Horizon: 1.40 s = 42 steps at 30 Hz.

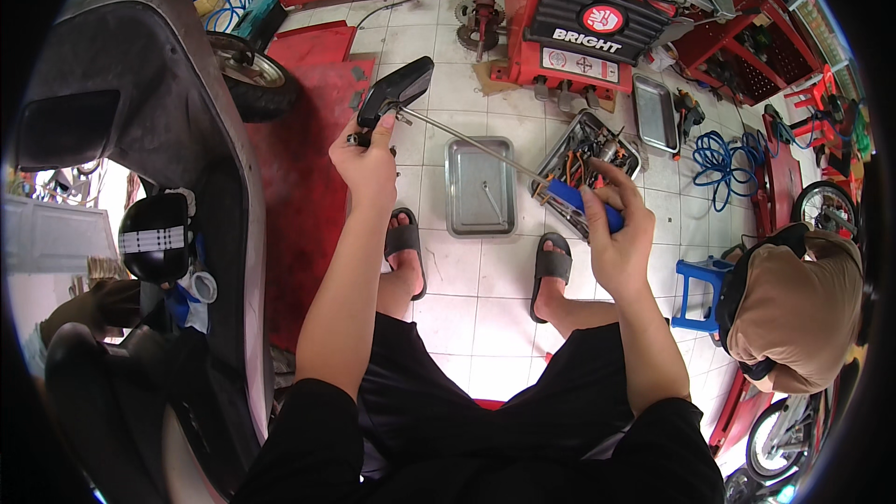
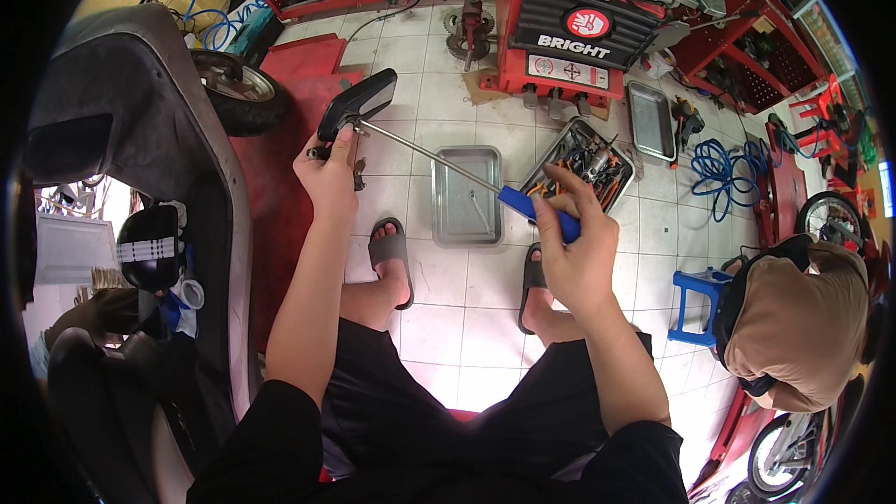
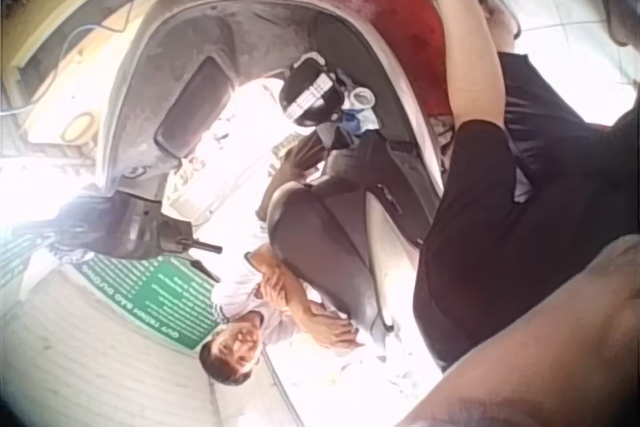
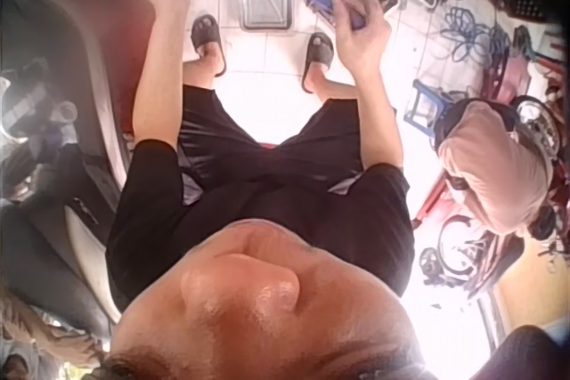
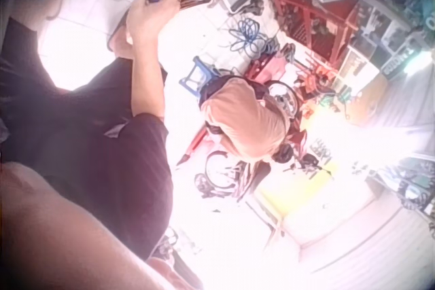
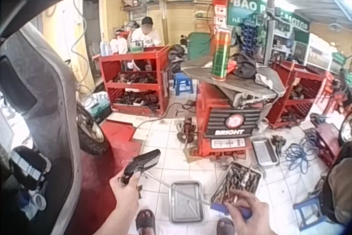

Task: The person cleans and reassembles a motorcycle brake lever assembly by hand and using a screwdriver to tighten a bolt, before placing the completed component into a metal tray.

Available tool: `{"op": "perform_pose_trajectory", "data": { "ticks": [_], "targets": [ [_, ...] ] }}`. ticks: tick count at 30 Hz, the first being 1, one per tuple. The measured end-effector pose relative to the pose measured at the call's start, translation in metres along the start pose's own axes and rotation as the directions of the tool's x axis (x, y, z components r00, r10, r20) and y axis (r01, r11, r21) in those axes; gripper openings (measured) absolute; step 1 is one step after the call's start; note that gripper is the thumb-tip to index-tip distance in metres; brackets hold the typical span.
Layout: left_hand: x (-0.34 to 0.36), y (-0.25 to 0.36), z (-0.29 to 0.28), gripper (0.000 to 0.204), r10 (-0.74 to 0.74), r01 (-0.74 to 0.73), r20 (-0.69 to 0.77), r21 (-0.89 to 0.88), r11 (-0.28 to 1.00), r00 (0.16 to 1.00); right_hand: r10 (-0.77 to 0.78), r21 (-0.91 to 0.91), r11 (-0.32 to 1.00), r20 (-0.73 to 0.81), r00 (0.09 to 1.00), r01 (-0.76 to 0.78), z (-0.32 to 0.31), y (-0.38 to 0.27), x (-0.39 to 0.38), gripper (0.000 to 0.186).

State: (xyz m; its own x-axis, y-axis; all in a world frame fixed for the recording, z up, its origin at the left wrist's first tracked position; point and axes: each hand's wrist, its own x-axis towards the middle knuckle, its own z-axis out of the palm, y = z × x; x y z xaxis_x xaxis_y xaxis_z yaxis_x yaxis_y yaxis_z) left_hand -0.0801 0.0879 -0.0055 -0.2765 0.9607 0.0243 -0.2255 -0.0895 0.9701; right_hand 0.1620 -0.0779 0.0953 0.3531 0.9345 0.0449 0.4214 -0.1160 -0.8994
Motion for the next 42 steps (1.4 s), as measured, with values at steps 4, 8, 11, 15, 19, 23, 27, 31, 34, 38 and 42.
{"op": "perform_pose_trajectory", "data": {
  "ticks": [4,8,11,15,19,23,27,31,34,38,42],
  "targets": [
    [-0.003,0.002,0.001,0.014,0.021,-0.022,0.034,0.031,0.999,0.999,-0.54,-0.196,0.829,-0.038,0.841,0.524,-0.003,0.014,0.002,0.035],
    [-0.008,0.004,0.007,0.012,-0.018,0.018,0.004,-0.014,1.0,1.0,-0.573,-0.05,0.82,-0.094,0.814,0.571,0.001,0.017,0.003,0.034],
    [-0.003,0.002,0.0,0.01,0.046,-0.049,0.033,0.102,0.994,0.998,-0.303,-0.081,0.95,0.012,0.953,0.303,-0.002,0.012,-0.003,0.037],
    [0.001,-0.002,-0.006,0.01,0.103,-0.106,0.03,0.112,0.988,0.994,-0.351,-0.189,0.921,-0.028,0.936,0.34,0.002,0.01,-0.003,0.038],
    [-0.007,0.005,0.007,0.01,0.018,-0.018,-0.008,0.018,1.0,1.0,-0.598,-0.126,0.8,-0.094,0.796,0.587,0.002,0.012,0.005,0.042],
    [-0.006,0.002,0.006,0.012,0.037,-0.036,-0.024,0.017,0.999,0.999,-0.218,0.175,0.959,-0.052,0.975,0.224,0.001,0.016,-0.003,0.036],
    [-0.002,0.001,-0.003,0.01,0.028,-0.028,0.014,0.067,0.997,1.0,-0.101,0.025,0.995,0.022,0.995,0.1,-0.003,0.006,-0.004,0.031],
    [-0.003,0.004,0.0,0.01,-0.001,0.001,0.015,0.047,0.999,1.0,-0.516,-0.113,0.854,-0.064,0.854,0.508,0.003,0.019,0.0,0.032],
    [-0.005,0.003,0.005,0.013,0.026,-0.026,-0.021,0.024,0.999,0.999,-0.585,-0.092,0.809,-0.049,0.809,0.58,0.002,0.021,0.006,0.031],
    [-0.005,0.002,0.003,0.015,0.042,-0.042,-0.024,0.023,0.999,0.999,-0.091,0.117,0.99,0.054,0.994,0.084,-0.003,0.01,0.001,0.03],
    [-0.004,0.001,0.005,0.014,0.037,-0.036,-0.044,0.023,0.999,0.998,-0.207,-0.056,0.977,-0.016,0.978,0.206,0.0,0.014,0.001,0.029]
  ]
}}
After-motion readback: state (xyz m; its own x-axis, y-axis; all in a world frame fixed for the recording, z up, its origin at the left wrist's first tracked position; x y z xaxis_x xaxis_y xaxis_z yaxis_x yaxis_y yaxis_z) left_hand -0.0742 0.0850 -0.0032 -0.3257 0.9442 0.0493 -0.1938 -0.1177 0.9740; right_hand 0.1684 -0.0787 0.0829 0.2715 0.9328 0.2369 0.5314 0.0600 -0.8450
